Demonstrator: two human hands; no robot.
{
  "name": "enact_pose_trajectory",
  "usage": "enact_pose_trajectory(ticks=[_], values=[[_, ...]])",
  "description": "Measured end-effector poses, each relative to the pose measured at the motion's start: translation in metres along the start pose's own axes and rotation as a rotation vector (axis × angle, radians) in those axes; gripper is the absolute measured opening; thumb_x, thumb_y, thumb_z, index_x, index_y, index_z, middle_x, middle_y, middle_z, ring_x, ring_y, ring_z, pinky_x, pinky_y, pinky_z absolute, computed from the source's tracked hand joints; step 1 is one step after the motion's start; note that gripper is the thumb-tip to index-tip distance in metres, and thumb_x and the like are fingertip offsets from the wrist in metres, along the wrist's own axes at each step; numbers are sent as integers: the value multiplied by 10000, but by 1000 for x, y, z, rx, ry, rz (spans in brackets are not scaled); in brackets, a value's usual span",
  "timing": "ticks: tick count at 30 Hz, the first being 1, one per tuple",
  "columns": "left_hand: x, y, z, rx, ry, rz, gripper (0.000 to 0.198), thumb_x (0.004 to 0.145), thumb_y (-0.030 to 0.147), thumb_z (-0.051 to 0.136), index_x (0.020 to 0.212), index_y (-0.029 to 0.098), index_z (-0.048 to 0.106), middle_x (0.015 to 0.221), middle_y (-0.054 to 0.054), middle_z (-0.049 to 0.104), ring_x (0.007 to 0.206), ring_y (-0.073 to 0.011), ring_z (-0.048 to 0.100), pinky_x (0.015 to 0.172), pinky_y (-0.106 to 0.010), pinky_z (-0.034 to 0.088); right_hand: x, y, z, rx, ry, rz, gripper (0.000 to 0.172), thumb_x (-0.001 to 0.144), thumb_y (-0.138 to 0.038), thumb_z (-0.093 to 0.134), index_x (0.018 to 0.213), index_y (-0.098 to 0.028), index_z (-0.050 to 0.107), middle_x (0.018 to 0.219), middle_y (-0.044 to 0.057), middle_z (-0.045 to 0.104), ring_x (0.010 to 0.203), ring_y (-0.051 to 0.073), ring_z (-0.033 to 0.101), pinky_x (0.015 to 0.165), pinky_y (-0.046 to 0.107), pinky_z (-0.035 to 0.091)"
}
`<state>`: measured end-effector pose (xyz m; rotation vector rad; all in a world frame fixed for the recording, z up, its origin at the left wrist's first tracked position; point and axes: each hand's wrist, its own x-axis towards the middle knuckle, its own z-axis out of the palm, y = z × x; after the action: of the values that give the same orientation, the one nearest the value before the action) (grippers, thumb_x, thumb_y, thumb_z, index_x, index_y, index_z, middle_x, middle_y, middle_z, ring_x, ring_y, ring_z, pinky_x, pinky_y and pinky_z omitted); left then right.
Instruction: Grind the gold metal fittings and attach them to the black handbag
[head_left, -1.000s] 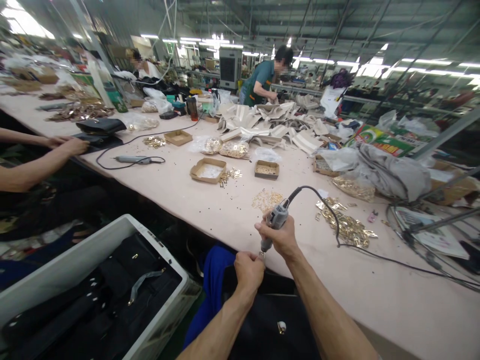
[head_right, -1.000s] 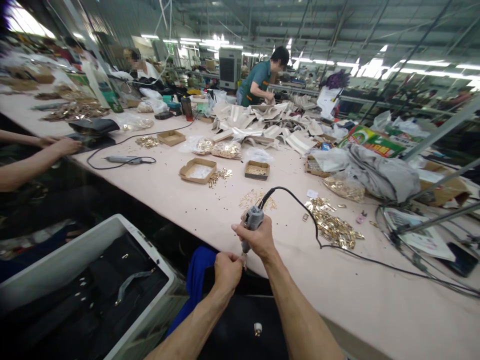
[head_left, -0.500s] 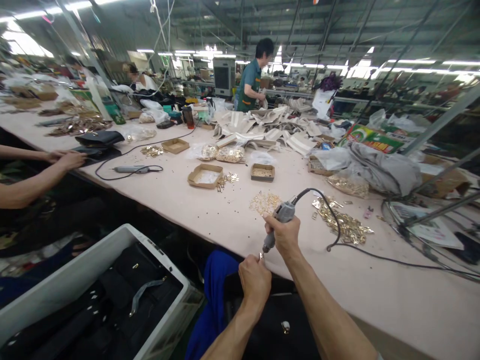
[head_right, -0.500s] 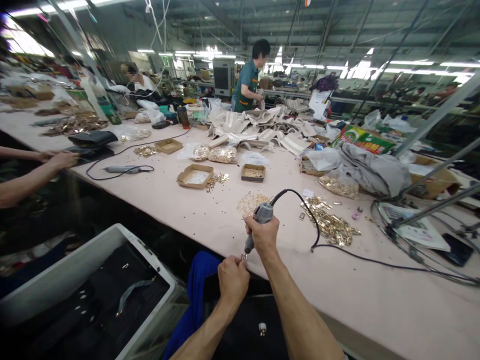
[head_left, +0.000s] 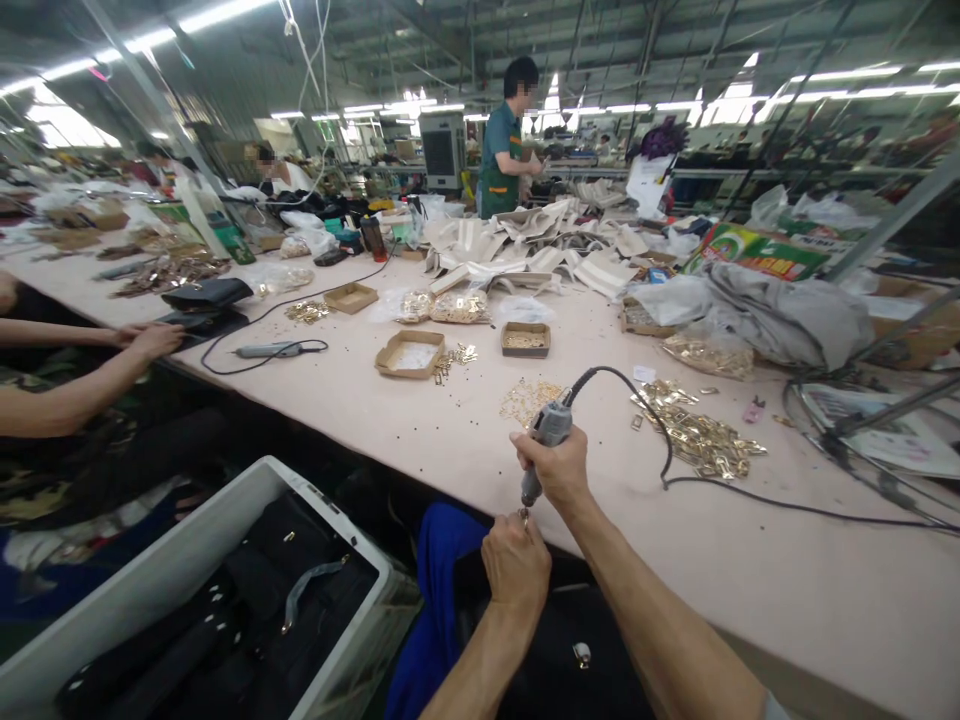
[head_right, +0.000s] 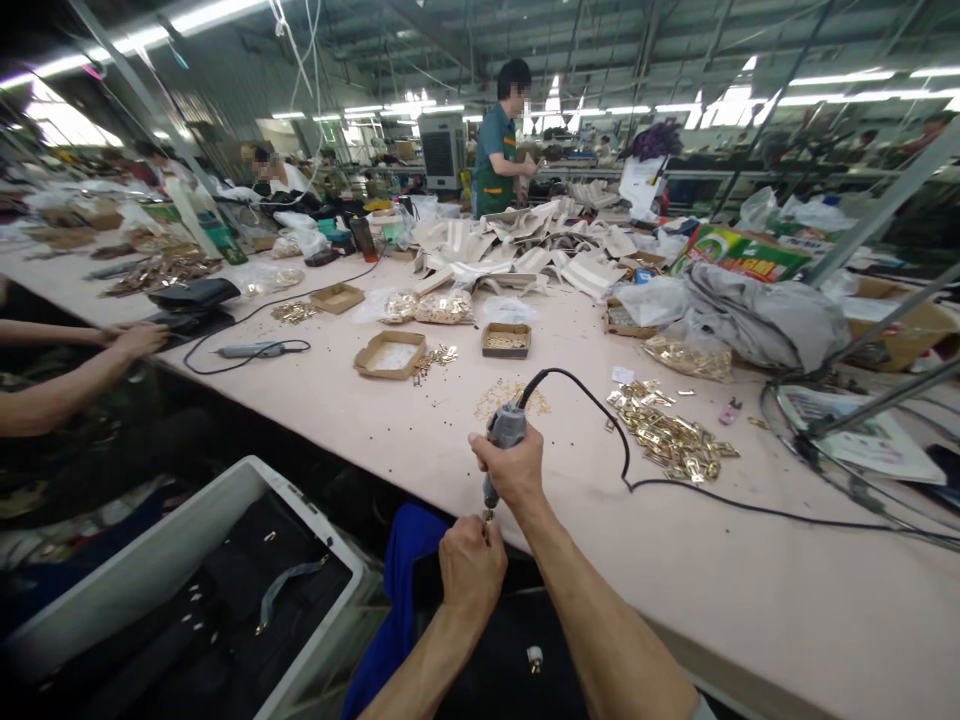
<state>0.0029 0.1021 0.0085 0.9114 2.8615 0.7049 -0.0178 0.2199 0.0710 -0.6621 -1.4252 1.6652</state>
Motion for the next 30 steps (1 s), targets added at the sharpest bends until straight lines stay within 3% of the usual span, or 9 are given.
enact_pose_trajectory(ticks=[5, 10, 14, 18, 24, 27, 30], values=[[-4, -2, 16, 21, 110, 66, 244, 921, 103, 556, 737, 120, 716, 704, -131, 702, 648, -277, 710, 580, -337, 439, -3, -6, -2, -72, -191, 20, 299, 688, -297, 858, 727, -186, 583, 541, -38, 599, 417, 120, 531, 434, 248, 462], [-8, -9, 26, 4, 198, 146, 230, 916, 61, 548, 768, 128, 711, 698, -105, 678, 594, -246, 683, 557, -324, 444, -4, -8, 3, -97, -257, 32, 336, 683, -281, 862, 711, -200, 537, 527, -49, 583, 407, 108, 506, 418, 238, 437], [-8, -11, 28, 22, 221, 193, 219, 913, 66, 556, 759, 135, 696, 695, -101, 666, 579, -232, 667, 551, -309, 451, -1, -9, 1, -38, -340, 64, 357, 665, -278, 883, 767, -202, 550, 538, -54, 586, 411, 115, 520, 413, 239, 442], [-7, -10, 29, 33, 190, 194, 210, 929, 99, 557, 781, 136, 702, 712, -103, 667, 584, -230, 665, 545, -302, 447, -1, -9, -14, 52, -453, 77, 412, 656, -259, 906, 911, -203, 587, 543, -54, 615, 399, 139, 547, 406, 253, 460], [-6, -7, 21, 35, 126, 177, 238, 959, 118, 532, 814, 132, 721, 744, -107, 683, 601, -216, 670, 561, -286, 432, 0, -27, -33, 166, -299, -64, 399, 674, -241, 901, 908, -220, 577, 535, -76, 590, 376, 123, 512, 402, 258, 455], [-8, -6, 9, 21, 50, 138, 224, 963, 137, 527, 918, 135, 747, 802, -111, 701, 635, -226, 690, 572, -295, 427, 6, -49, -38, 210, -112, -143, 355, 691, -220, 887, 892, -211, 595, 541, -73, 584, 401, 131, 540, 436, 271, 475], [-11, -5, 0, 4, -9, 126, 248, 945, 141, 530, 1063, 154, 747, 856, -106, 714, 701, -252, 715, 597, -311, 440, 16, -63, -52, 345, 121, -109, 337, 678, -207, 887, 803, -199, 574, 535, -83, 540, 431, 125, 550, 452, 263, 484]])
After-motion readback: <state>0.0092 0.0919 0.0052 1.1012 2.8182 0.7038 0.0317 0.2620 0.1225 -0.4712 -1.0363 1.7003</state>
